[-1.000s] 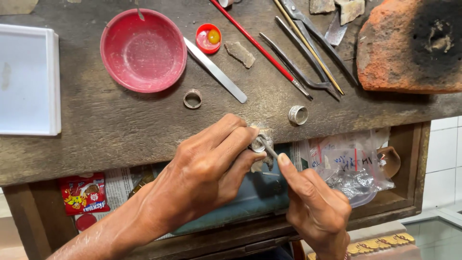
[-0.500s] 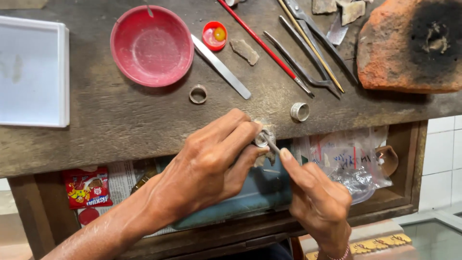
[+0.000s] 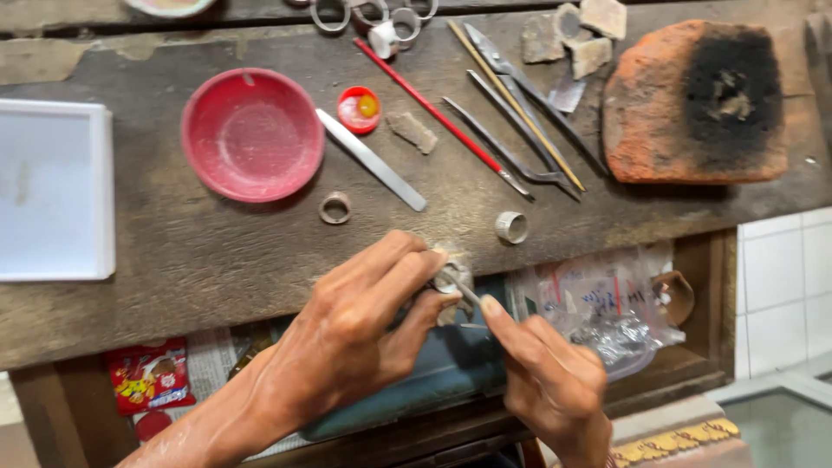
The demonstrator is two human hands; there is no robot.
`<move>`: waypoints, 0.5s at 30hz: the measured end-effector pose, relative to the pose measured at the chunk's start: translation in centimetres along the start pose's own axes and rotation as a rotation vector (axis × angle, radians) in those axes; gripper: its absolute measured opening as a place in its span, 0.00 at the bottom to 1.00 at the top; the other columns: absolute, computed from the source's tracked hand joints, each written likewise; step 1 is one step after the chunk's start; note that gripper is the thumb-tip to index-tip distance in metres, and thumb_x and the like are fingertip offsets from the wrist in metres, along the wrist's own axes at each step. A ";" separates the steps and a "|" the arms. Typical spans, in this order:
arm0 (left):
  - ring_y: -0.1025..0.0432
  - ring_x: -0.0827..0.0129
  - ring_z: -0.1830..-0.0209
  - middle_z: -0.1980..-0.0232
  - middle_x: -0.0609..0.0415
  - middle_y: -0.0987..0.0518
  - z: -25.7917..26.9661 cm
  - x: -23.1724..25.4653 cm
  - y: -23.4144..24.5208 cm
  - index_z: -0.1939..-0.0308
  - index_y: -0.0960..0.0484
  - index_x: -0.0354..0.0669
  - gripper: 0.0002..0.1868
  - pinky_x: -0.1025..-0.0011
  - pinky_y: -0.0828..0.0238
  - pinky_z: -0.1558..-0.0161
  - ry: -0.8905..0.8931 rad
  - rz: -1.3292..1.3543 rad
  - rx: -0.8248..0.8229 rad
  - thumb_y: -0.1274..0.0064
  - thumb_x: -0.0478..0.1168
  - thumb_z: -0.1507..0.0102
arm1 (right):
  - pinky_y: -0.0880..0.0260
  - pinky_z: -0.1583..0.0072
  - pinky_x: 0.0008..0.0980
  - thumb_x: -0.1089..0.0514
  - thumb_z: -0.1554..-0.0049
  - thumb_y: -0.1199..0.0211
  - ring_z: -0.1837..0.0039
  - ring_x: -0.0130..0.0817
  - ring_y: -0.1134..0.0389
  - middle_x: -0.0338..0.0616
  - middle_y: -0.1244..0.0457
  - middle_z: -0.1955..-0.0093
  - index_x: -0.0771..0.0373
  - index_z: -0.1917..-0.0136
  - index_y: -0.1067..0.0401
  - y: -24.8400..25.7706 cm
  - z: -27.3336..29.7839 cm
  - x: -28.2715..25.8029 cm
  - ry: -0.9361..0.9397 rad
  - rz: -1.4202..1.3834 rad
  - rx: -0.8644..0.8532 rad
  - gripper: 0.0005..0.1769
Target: Polishing the interior of a metal ring using a small hand tool at a jeweler's workbench
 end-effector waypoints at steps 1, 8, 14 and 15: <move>0.28 0.56 0.61 0.58 0.45 0.26 0.1 0.0 -0.2 0.52 0.27 0.31 0.06 0.64 0.30 0.56 -0.013 0.012 -0.010 0.49 0.29 0.32 | 0.45 0.66 0.31 0.70 0.36 0.48 0.68 0.31 0.44 0.43 0.34 0.57 0.72 0.36 0.29 0.2 0.0 0.1 -0.012 0.014 0.008 0.16; 0.33 0.66 0.71 0.57 0.51 0.23 -0.4 -0.6 -0.1 0.52 0.25 0.37 0.09 0.71 0.31 0.61 0.044 -0.016 -0.014 0.44 0.33 0.35 | 0.32 0.58 0.27 0.68 0.36 0.41 0.64 0.28 0.37 0.42 0.33 0.55 0.68 0.32 0.32 -0.2 1.5 3.8 -0.094 -0.134 0.120 0.18; 0.32 0.69 0.70 0.56 0.51 0.23 -0.3 -0.9 -0.2 0.52 0.24 0.37 0.11 0.74 0.29 0.63 0.033 -0.040 -0.024 0.42 0.37 0.35 | 0.33 0.62 0.25 0.65 0.34 0.43 0.66 0.26 0.38 0.42 0.33 0.59 0.68 0.33 0.32 -0.1 2.4 3.7 -0.060 -0.032 0.263 0.16; 0.27 0.65 0.64 0.55 0.49 0.22 -0.1 -0.8 -0.4 0.51 0.24 0.36 0.12 0.72 0.27 0.57 0.019 -0.050 -0.019 0.42 0.38 0.35 | 0.31 0.66 0.21 0.61 0.34 0.43 0.67 0.22 0.36 0.41 0.32 0.60 0.68 0.34 0.32 0.5 3.1 2.9 0.010 0.024 0.349 0.16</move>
Point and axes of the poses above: each hand's wrist, its own z-axis away from the middle knuckle, its own y-axis out of the back of the hand, x = y × z, the point moved 8 cm from there along -z, towards the middle knuckle
